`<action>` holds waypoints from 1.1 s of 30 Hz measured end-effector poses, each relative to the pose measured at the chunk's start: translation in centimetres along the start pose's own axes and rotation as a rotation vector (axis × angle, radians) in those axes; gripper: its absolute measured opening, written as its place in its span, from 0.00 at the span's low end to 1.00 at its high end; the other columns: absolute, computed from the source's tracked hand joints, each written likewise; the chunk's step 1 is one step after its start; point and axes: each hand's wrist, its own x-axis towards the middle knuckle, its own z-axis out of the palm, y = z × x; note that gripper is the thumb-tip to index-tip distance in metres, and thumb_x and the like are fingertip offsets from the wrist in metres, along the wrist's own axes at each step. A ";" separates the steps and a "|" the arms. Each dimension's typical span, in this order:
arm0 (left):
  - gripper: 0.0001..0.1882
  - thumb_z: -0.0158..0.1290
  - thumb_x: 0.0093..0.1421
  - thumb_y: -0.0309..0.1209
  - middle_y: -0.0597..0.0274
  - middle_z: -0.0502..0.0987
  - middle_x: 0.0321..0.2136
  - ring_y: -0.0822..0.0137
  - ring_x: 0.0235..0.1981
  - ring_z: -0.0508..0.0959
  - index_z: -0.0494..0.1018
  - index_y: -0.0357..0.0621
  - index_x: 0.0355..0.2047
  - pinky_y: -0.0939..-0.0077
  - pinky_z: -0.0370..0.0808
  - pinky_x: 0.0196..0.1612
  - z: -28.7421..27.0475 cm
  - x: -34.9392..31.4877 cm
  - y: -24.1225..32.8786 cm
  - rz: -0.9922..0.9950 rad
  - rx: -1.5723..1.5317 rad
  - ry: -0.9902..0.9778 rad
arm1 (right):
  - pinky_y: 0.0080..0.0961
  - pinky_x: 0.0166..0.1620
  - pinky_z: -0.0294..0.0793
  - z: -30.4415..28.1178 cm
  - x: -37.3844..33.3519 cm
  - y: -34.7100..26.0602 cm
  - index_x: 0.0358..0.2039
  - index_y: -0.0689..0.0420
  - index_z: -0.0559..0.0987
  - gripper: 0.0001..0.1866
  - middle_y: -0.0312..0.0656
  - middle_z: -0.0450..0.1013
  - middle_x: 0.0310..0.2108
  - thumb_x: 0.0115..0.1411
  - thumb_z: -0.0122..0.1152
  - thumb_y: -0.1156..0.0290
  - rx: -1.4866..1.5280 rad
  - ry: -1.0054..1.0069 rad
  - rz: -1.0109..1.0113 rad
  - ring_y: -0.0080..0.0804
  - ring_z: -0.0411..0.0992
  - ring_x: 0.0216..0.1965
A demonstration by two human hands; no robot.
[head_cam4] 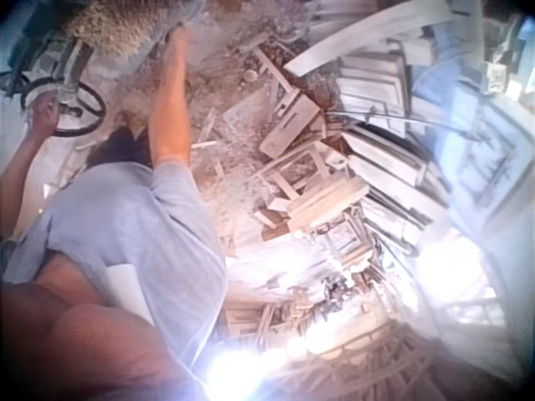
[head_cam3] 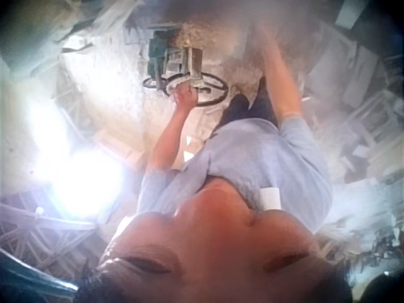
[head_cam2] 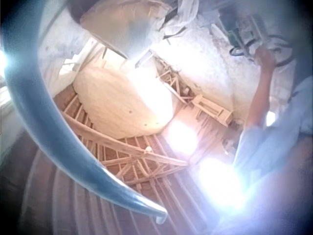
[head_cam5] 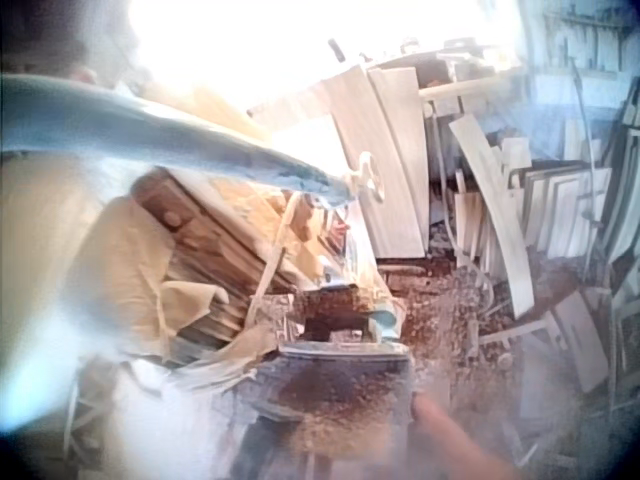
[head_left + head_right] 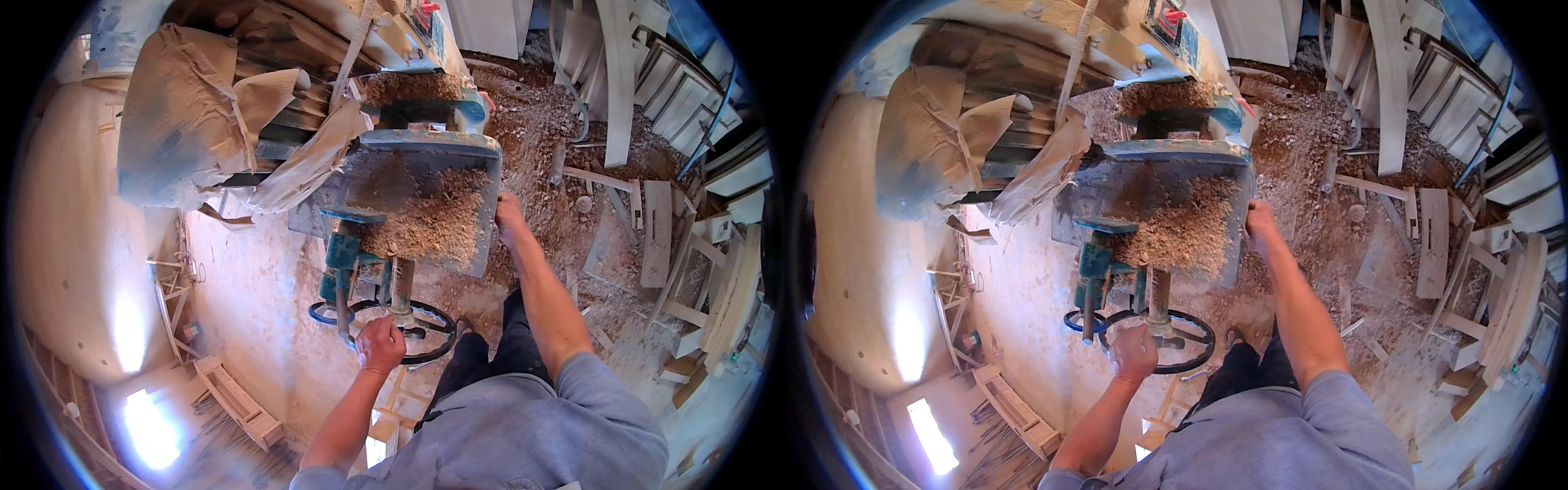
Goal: The person operates a woodworking machine, feeding a piece of wood through the mechanism and adjusting the controls. They use a tool to clear debris from the machine's surface and handle a long metal rod.
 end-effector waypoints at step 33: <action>0.12 0.52 0.47 0.20 0.52 0.74 0.38 0.48 0.42 0.71 0.73 0.35 0.35 0.59 0.70 0.46 -1.1 -12.8 -1.3 0.229 -0.412 0.565 | 0.22 0.25 0.67 -0.9 -27.3 30.8 0.36 0.64 0.79 0.09 0.41 0.74 0.23 0.53 0.55 0.80 -0.473 -0.155 0.156 0.26 0.70 0.23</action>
